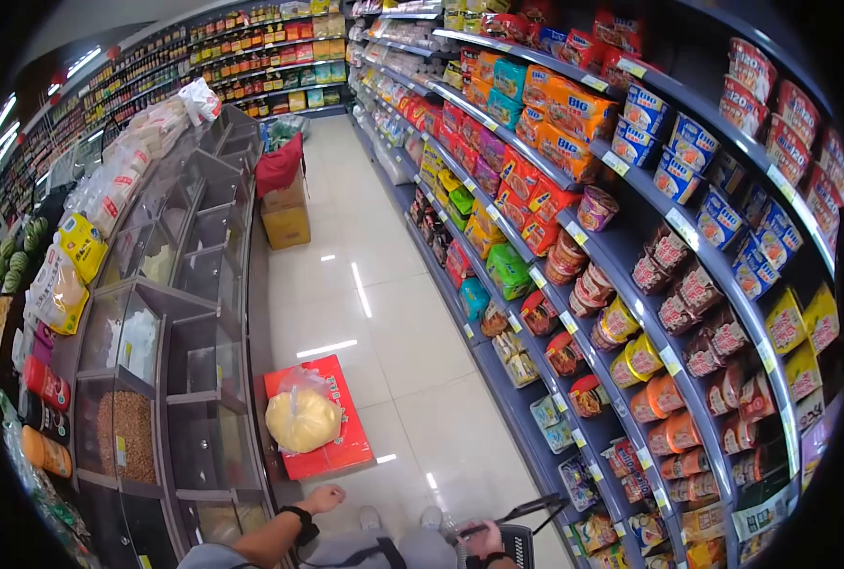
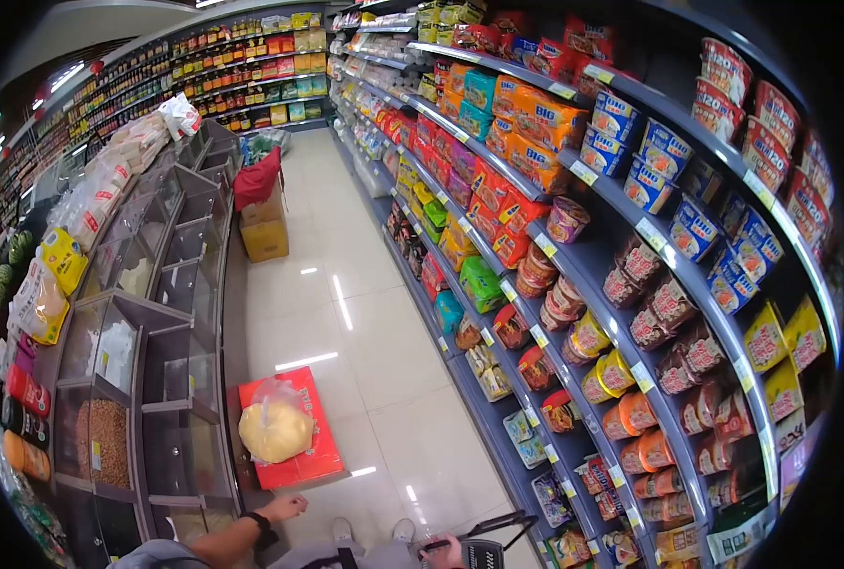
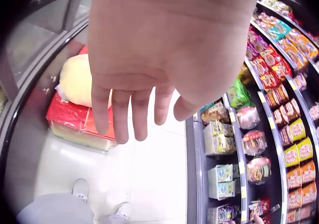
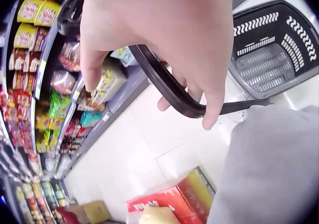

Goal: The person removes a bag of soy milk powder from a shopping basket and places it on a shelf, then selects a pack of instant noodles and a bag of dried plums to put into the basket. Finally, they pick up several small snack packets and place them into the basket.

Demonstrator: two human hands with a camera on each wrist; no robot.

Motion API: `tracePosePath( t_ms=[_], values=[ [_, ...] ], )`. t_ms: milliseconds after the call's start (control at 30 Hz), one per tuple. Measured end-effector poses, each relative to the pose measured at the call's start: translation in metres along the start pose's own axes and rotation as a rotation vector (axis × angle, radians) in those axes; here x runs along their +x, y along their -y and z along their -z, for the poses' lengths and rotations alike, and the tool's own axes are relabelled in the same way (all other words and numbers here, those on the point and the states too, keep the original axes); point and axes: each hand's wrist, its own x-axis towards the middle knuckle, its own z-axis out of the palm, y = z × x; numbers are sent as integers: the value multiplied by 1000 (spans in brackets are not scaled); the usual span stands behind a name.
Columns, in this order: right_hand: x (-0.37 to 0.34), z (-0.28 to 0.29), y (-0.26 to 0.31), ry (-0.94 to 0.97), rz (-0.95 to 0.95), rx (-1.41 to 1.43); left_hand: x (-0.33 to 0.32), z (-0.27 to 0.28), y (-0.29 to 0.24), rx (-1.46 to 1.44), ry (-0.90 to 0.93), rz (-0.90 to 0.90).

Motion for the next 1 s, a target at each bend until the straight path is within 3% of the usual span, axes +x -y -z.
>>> tracePosePath(
  t_ms=[33,100,167,267,367,433,467,567,833,933,1000],
  values=[
    [6,3,8,138,-4,-51,-7,6,-7,-9,5,-6],
    [-6,-11,18,-21,-24,58,-29,24,-26,-111,-17,214],
    [-5,-12,35,-75,-42,120,-34,27,-31,-157,-32,280],
    [16,4,45,-216,-56,-14,-14,35,-21,-206,-46,356],
    [58,47,63,-282,-61,-11,7,38,-6,-231,-58,463],
    [50,45,82,107,-186,-858,24,41,7,-225,-69,608],
    [52,45,91,254,-195,-1049,31,46,9,-235,-53,640],
    [66,35,103,244,-210,-1018,49,65,2,-195,-43,727],
    [127,-38,148,216,-198,-929,139,118,-127,-76,-175,497],
    [145,-55,161,181,-196,-919,193,147,-151,-228,-145,495],
    [154,-67,171,167,-200,-923,208,163,-195,-129,-143,424]
  ],
)
